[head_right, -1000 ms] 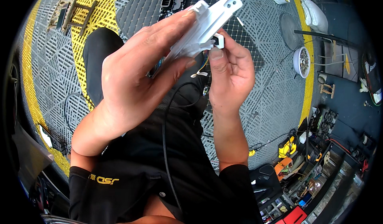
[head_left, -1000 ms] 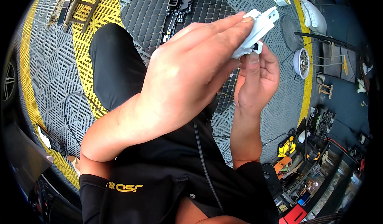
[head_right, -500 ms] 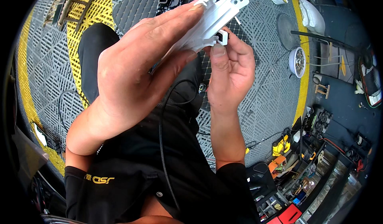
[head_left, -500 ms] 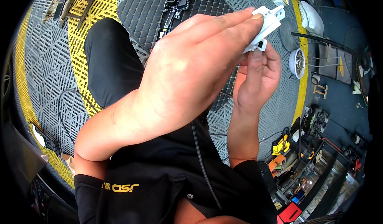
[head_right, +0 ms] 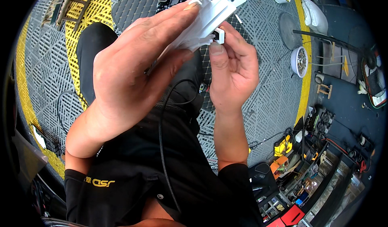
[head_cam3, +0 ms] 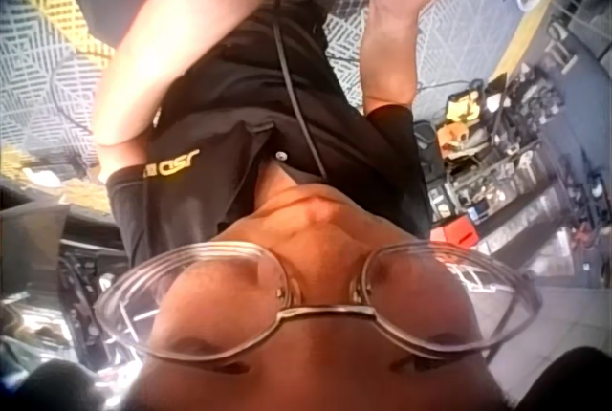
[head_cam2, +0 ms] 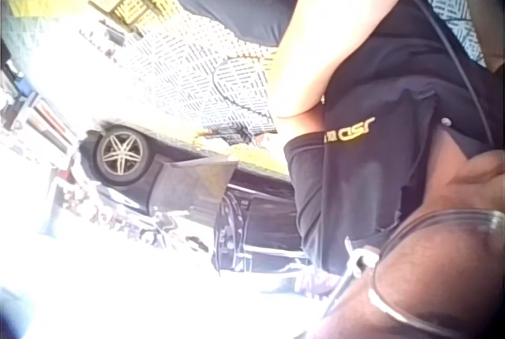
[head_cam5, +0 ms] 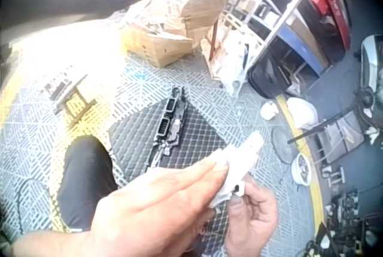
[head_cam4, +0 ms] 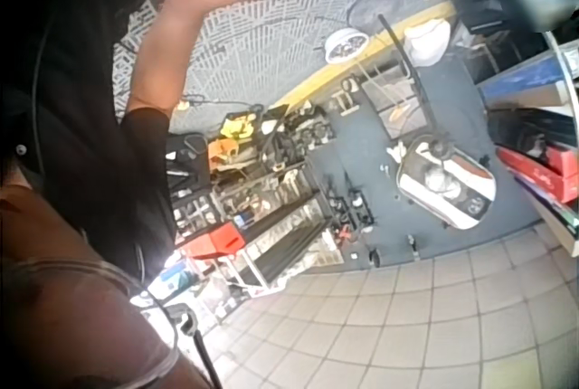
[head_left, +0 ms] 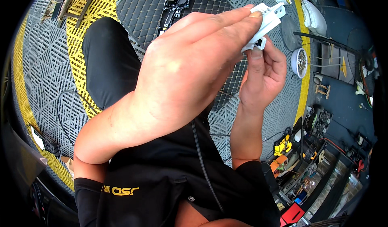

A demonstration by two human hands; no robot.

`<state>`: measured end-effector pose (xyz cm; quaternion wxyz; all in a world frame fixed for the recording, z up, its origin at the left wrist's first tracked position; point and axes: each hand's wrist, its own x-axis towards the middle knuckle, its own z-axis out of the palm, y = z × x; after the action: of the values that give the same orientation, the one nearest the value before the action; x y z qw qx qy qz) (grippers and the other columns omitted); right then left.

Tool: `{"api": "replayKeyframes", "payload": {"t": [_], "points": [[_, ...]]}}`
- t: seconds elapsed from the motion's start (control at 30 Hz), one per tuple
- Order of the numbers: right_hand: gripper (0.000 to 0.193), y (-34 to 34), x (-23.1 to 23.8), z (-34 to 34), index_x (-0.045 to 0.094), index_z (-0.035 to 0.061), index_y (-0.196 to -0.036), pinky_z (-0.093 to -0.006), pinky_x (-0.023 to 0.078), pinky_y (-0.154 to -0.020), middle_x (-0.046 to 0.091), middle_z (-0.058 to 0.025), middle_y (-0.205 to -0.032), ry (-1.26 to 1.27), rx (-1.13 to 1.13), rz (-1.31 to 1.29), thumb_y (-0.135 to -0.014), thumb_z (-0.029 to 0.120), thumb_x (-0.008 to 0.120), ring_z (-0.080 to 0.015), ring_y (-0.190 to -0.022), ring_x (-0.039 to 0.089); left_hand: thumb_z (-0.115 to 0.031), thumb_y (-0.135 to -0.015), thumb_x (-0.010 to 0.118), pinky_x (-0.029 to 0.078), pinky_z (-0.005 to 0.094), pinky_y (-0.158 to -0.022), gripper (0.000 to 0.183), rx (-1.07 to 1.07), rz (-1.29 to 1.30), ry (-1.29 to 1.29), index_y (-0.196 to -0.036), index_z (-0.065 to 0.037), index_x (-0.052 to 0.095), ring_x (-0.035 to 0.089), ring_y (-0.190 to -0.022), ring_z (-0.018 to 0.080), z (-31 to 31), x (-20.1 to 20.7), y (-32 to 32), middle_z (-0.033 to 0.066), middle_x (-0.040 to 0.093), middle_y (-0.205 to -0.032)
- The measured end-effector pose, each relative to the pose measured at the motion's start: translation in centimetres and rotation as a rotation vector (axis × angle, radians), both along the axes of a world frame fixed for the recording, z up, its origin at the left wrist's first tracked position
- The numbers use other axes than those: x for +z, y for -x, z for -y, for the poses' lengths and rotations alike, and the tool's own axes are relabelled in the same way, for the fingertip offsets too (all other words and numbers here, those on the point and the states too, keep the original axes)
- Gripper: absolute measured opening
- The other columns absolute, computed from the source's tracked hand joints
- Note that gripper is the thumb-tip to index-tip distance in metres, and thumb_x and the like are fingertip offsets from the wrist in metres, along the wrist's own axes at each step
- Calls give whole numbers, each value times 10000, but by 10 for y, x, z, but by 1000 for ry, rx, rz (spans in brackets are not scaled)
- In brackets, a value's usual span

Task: The person assembles a car air vent component by hand, attaching white plastic pieces and a wiring harness to a black housing. They work while sitting on a floor mat, connecting wires to small terminals and pressing plastic clips into place.

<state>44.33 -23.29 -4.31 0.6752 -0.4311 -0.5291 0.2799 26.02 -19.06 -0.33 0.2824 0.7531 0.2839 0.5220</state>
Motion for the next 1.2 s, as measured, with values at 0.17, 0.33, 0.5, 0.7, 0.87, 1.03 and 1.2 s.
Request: {"api": "replayKeyframes", "payload": {"t": [0.17,0.33,0.5,0.7,0.87,1.03,1.2], "points": [[253,-4,0,1,557,-70,-1229,-379,554,-1035,620,-294,-1348,17,35,13,-1004,-2,651,-271,-1214,660,118,-762,784,556,381,-1009,604,-2,-25,39,-1345,32,651,678,-1238,328,2,2,1,198,688,-1335],[251,-8,2,0,561,-70,-1218,-374,547,-1047,608,-314,-1365,18,53,60,-995,-13,661,-277,-1218,662,95,-805,779,563,323,-941,574,-3,-45,86,-1359,28,644,697,-1192,277,3,3,5,181,691,-1340],[283,-9,2,-1,585,-68,-1246,-371,566,-1015,617,-312,-1355,-25,106,83,-977,-42,671,-269,-1202,668,46,-889,768,537,242,-850,545,-52,61,359,-1411,21,616,682,-1105,137,0,1,5,117,684,-1372],[300,-8,5,-1,655,-60,-1231,-332,574,-979,659,-235,-1292,14,86,17,-938,-59,717,-237,-1144,681,10,-950,725,522,259,-965,523,-146,86,713,-1449,33,571,633,-1162,126,0,1,9,156,653,-1390],[322,0,21,2,741,-9,-1183,-253,567,-856,690,-122,-1175,81,41,205,-868,-30,805,-158,-1007,684,-43,-1034,571,516,284,-967,474,-274,322,869,-1491,58,496,637,-1105,136,-9,-10,3,156,663,-1327],[394,9,37,-1,736,1,-1225,-232,546,-771,649,-93,-1184,105,96,369,-844,-6,833,-124,-921,640,-81,-1058,498,538,275,-864,395,-349,476,934,-1434,36,534,647,-1052,123,-15,-18,4,124,693,-1268],[425,19,43,-8,736,15,-1232,-236,541,-744,640,-69,-1158,101,114,383,-822,-11,846,-113,-874,623,-421,-1083,441,491,413,-1082,608,-437,448,986,-1441,70,466,632,-1248,274,-24,-15,10,220,610,-1404]]}}
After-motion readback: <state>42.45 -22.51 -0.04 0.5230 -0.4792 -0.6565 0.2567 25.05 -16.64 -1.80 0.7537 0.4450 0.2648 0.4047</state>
